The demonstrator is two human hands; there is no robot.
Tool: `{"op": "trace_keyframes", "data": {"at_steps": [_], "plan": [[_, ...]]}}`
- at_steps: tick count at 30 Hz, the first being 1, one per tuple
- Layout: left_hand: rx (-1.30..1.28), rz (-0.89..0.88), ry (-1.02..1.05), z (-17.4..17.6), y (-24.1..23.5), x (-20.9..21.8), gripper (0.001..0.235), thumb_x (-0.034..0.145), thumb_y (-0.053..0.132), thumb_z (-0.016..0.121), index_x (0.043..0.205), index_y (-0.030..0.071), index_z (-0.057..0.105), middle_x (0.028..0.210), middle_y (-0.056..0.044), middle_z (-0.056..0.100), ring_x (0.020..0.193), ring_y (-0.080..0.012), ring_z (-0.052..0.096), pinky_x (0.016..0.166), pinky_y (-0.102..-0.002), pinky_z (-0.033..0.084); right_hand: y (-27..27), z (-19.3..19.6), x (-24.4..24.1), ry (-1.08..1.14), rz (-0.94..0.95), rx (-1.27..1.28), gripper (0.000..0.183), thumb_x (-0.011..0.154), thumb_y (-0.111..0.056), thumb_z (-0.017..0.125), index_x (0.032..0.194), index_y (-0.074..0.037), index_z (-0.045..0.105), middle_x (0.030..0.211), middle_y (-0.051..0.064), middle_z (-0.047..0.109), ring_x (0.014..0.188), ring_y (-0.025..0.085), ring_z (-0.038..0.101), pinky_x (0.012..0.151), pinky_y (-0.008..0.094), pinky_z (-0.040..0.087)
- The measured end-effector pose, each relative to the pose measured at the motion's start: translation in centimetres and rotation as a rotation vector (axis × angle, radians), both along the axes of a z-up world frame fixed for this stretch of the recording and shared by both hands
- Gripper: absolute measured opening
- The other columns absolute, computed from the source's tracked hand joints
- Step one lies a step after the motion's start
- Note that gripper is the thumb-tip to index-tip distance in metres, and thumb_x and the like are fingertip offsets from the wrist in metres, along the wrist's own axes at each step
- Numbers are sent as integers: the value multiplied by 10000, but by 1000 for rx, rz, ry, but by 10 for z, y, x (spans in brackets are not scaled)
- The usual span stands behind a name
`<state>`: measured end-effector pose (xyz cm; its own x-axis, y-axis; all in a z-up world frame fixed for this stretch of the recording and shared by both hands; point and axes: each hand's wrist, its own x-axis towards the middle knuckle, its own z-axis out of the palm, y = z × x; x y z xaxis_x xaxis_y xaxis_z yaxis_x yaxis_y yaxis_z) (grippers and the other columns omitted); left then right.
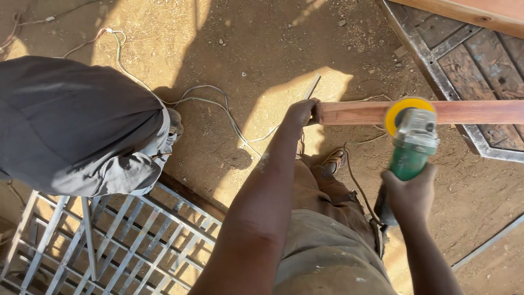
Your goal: Sanding a wooden plank using an angle grinder
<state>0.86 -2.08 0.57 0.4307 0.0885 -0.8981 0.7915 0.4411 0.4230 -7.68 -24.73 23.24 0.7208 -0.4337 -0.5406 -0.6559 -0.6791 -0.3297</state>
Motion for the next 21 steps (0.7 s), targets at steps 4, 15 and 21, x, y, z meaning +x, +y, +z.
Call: {"op": "trace_keyframes", "data": {"at_steps": [4,15,21], "plan": [[-7,5,-9,15,2,0,291,1012,246,645,957,-22,743,773,-161,713,658,-242,703,666,-311,631,-39,-7,10,-26,-115,-81,614,799,-376,766,1165,-51,396,1058,204,608,900,437,609,726,581,445],[148,-38,64,-15,4,-14,349,905,470,711,1108,194,780,965,-23,725,931,-248,767,950,-646,490,23,13,3,-55,147,150,669,786,-185,748,1323,-3,395,1070,370,625,1061,597,626,886,715,461],[104,-38,85,1,6,-12,316,900,469,724,1099,224,753,1001,-20,741,965,-273,769,1031,-649,377,35,26,9,72,368,51,674,737,-294,709,1315,-91,429,1062,316,670,1072,548,652,923,660,480]]}}
